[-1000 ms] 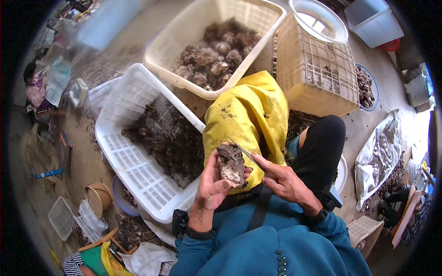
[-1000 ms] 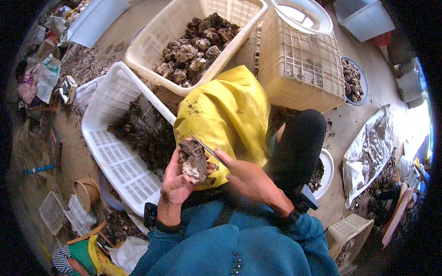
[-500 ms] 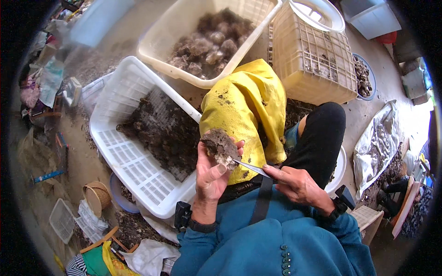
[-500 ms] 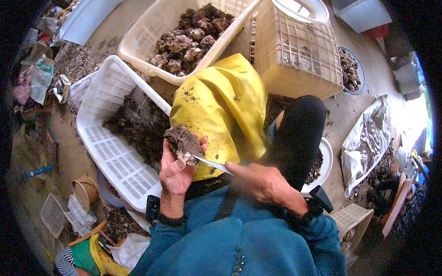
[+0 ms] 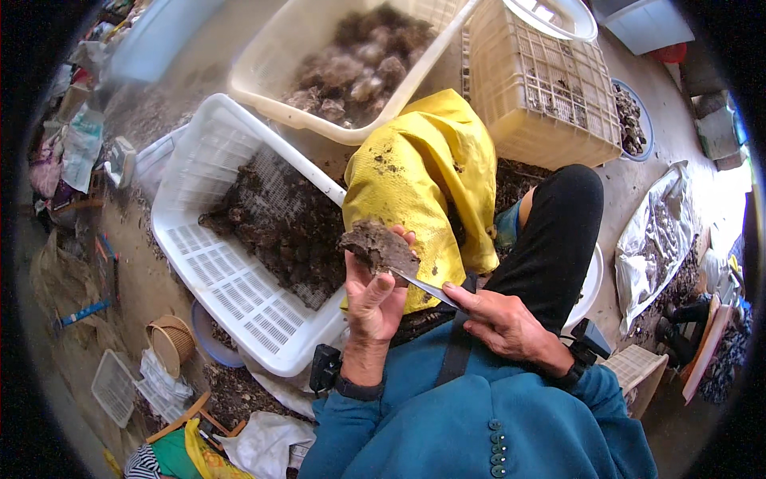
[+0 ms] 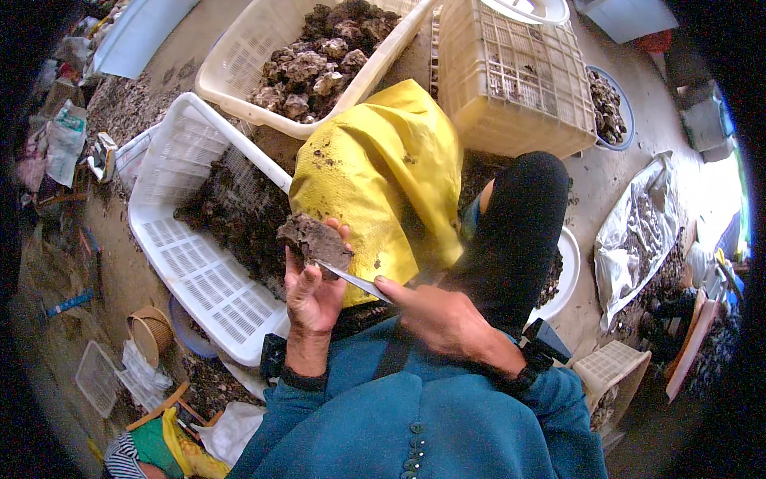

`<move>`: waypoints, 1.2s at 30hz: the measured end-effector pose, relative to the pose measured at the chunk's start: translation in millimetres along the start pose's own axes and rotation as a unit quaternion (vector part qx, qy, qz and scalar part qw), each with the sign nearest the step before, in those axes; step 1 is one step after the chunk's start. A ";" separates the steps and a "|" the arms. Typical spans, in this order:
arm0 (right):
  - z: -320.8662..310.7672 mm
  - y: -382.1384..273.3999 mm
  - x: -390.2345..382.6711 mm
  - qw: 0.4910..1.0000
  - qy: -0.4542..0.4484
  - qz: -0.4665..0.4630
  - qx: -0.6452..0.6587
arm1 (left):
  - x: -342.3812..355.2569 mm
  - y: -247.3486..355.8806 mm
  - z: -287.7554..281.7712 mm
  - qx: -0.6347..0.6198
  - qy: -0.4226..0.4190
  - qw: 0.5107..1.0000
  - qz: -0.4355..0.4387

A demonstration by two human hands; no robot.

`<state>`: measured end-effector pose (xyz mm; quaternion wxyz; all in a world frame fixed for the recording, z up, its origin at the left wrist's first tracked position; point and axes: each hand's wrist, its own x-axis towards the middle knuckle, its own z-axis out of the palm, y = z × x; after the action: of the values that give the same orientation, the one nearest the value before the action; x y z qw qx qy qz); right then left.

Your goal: Cleaning and trimming mushrooms using a knife in a processing workshop.

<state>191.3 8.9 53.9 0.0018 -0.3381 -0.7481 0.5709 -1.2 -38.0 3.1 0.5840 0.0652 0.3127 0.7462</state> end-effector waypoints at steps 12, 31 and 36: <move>2.2 -16.9 10.2 0.996 0.006 0.027 -0.079 | 4.1 -5.3 -8.7 0.008 -0.017 0.999 0.041; -5.6 -9.8 27.8 0.999 -0.023 -0.013 -0.033 | 3.1 -6.1 -15.4 -0.026 -0.057 0.998 -0.001; -6.5 -24.1 48.7 0.999 -0.038 -0.033 0.000 | 3.6 -6.2 -15.3 -0.021 -0.056 0.998 -0.005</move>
<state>144.2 36.3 58.1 -0.0078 -0.2909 -0.7588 0.5828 -4.2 -40.0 -13.5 0.6057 0.0929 0.2639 0.7449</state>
